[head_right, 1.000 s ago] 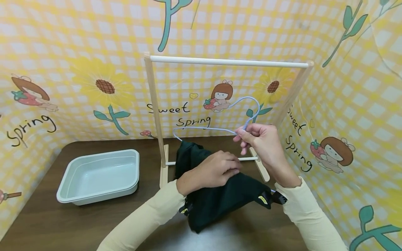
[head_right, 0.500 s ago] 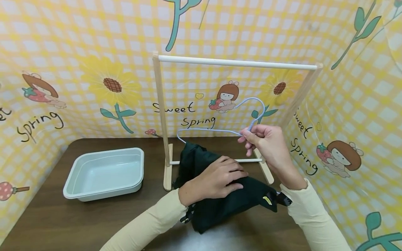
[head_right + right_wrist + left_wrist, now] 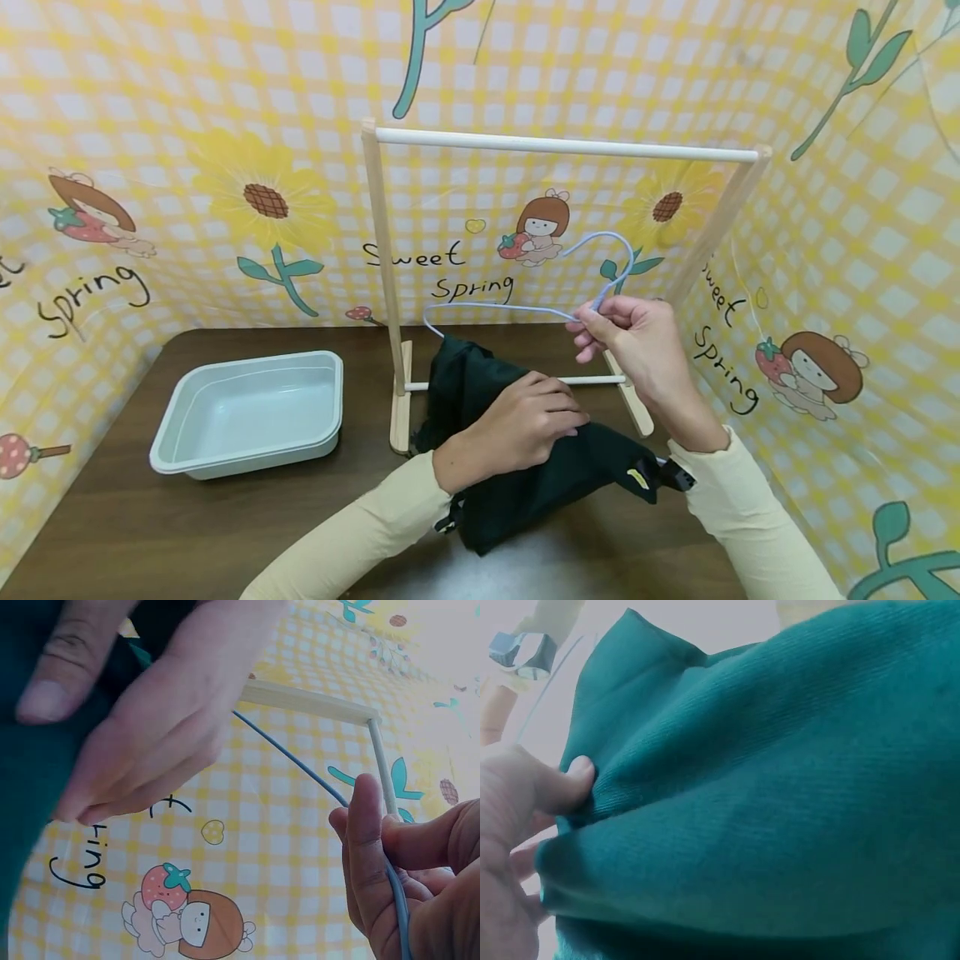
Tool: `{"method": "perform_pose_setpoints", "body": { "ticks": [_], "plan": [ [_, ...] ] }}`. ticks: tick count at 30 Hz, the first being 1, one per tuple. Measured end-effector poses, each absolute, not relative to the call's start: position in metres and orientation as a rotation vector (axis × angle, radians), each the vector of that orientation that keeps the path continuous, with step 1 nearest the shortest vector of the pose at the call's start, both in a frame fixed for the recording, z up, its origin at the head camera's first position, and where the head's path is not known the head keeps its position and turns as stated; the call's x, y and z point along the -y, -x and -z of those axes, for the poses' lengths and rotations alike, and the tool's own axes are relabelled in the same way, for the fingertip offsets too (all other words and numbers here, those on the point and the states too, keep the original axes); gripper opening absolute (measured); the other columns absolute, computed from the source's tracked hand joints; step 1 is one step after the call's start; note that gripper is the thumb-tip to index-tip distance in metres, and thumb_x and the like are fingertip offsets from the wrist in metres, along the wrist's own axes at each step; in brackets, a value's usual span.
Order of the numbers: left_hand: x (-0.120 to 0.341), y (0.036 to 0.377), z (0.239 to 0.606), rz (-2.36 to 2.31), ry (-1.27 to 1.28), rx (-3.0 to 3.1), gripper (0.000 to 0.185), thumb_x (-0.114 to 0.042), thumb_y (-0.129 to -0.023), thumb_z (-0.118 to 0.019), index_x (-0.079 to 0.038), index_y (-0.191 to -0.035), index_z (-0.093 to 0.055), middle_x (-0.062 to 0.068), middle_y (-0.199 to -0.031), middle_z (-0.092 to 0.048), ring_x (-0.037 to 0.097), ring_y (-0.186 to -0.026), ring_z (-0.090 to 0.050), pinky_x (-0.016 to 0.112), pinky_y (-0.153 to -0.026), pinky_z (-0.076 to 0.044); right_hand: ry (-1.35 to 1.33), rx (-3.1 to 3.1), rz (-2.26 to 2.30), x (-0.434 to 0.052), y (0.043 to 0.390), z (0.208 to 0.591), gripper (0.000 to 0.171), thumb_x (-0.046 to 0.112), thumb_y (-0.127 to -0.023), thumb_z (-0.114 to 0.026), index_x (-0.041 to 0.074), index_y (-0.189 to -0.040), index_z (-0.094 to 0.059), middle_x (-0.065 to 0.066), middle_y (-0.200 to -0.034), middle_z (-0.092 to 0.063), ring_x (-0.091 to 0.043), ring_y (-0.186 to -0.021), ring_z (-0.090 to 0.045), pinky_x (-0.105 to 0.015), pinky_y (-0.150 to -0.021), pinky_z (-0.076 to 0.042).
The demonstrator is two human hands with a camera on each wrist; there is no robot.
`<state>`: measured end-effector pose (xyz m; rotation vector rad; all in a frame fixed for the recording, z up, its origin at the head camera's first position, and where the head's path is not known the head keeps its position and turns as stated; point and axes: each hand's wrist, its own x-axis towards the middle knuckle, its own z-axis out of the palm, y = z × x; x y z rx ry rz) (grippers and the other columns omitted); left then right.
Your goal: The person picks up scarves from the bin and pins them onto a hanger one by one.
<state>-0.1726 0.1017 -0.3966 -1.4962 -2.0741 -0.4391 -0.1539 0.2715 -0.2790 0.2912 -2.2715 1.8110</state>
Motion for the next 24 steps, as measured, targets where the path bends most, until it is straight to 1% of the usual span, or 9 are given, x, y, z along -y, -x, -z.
{"method": "perform_pose_setpoints", "body": {
  "ticks": [3,7,10,11,13,17,20,22,24],
  "plan": [
    [-0.102,0.174,0.399,0.531,1.494,2.039,0.024,-0.006,-0.093,-0.063,-0.017,-0.103,-0.082,-0.008,-0.101,-0.078,0.009,-0.098,-0.068,0.025,-0.092,-0.049,-0.313,2.271,-1.818,-0.271,0.155,0.28,0.024,0.009,-0.095,-0.071,-0.015,-0.092,-0.07,-0.004,-0.078,-0.077,-0.014,-0.057,-0.07,-0.027,-0.059,-0.06],
    [-0.102,0.178,0.399,0.657,1.482,1.989,0.023,0.001,-0.085,-0.068,-0.013,-0.094,-0.083,-0.006,-0.091,-0.079,0.008,-0.086,-0.069,0.024,-0.085,-0.05,-0.331,2.26,-1.833,-0.268,0.159,0.28,0.027,0.008,-0.095,-0.071,-0.018,-0.095,-0.068,-0.005,-0.079,-0.077,-0.015,-0.057,-0.07,-0.029,-0.058,-0.06],
    [-0.103,0.181,0.398,0.739,1.46,1.959,0.022,0.004,-0.082,-0.069,-0.012,-0.087,-0.083,-0.006,-0.084,-0.078,0.007,-0.08,-0.069,0.024,-0.084,-0.051,-0.332,2.248,-1.841,-0.266,0.16,0.279,0.026,0.007,-0.094,-0.071,-0.019,-0.094,-0.068,-0.005,-0.078,-0.077,-0.016,-0.055,-0.07,-0.03,-0.056,-0.06],
    [-0.103,0.182,0.397,0.772,1.45,1.951,0.022,0.005,-0.081,-0.07,-0.012,-0.085,-0.083,-0.005,-0.082,-0.078,0.007,-0.079,-0.069,0.024,-0.084,-0.052,-0.334,2.245,-1.842,-0.264,0.16,0.278,0.025,0.006,-0.094,-0.071,-0.019,-0.092,-0.068,-0.005,-0.077,-0.077,-0.016,-0.054,-0.07,-0.03,-0.056,-0.059],
    [-0.104,0.183,0.395,0.835,1.423,1.943,0.021,0.006,-0.08,-0.071,-0.012,-0.081,-0.082,-0.004,-0.08,-0.077,0.006,-0.076,-0.068,0.024,-0.084,-0.052,-0.335,2.243,-1.848,-0.262,0.16,0.278,0.025,0.005,-0.094,-0.071,-0.019,-0.087,-0.067,-0.005,-0.076,-0.077,-0.015,-0.053,-0.069,-0.03,-0.055,-0.059],
    [-0.108,0.184,0.391,0.939,1.333,1.945,0.019,0.007,-0.079,-0.073,-0.011,-0.077,-0.081,-0.003,-0.076,-0.076,0.008,-0.073,-0.068,0.024,-0.081,-0.052,-0.329,2.265,-1.866,-0.257,0.158,0.278,0.022,0.004,-0.095,-0.069,-0.013,-0.08,-0.068,-0.005,-0.076,-0.077,-0.014,-0.054,-0.068,-0.029,-0.055,-0.059],
    [-0.111,0.185,0.387,1.007,1.226,1.975,0.017,0.005,-0.081,-0.074,-0.009,-0.075,-0.08,-0.002,-0.074,-0.075,0.01,-0.072,-0.068,0.024,-0.076,-0.051,-0.313,2.286,-1.88,-0.255,0.157,0.279,0.021,0.003,-0.095,-0.068,-0.011,-0.08,-0.069,-0.005,-0.077,-0.077,-0.013,-0.055,-0.067,-0.028,-0.055,-0.059],
    [-0.112,0.185,0.384,1.052,1.154,1.998,0.014,0.004,-0.082,-0.075,-0.008,-0.074,-0.08,0.0,-0.072,-0.075,0.012,-0.07,-0.067,0.025,-0.072,-0.05,-0.302,2.303,-1.876,-0.254,0.156,0.28,0.021,0.003,-0.096,-0.068,-0.012,-0.082,-0.069,-0.003,-0.077,-0.077,-0.013,-0.056,-0.067,-0.027,-0.057,-0.059],
    [-0.114,0.187,0.381,1.092,1.097,2.018,0.016,0.007,-0.081,-0.074,-0.006,-0.073,-0.079,0.001,-0.069,-0.073,0.012,-0.067,-0.065,0.025,-0.068,-0.047,-0.296,2.322,-1.861,-0.253,0.155,0.28,0.022,0.002,-0.096,-0.067,-0.015,-0.083,-0.068,-0.001,-0.077,-0.077,-0.012,-0.058,-0.067,-0.026,-0.059,-0.059]
  ]
}}
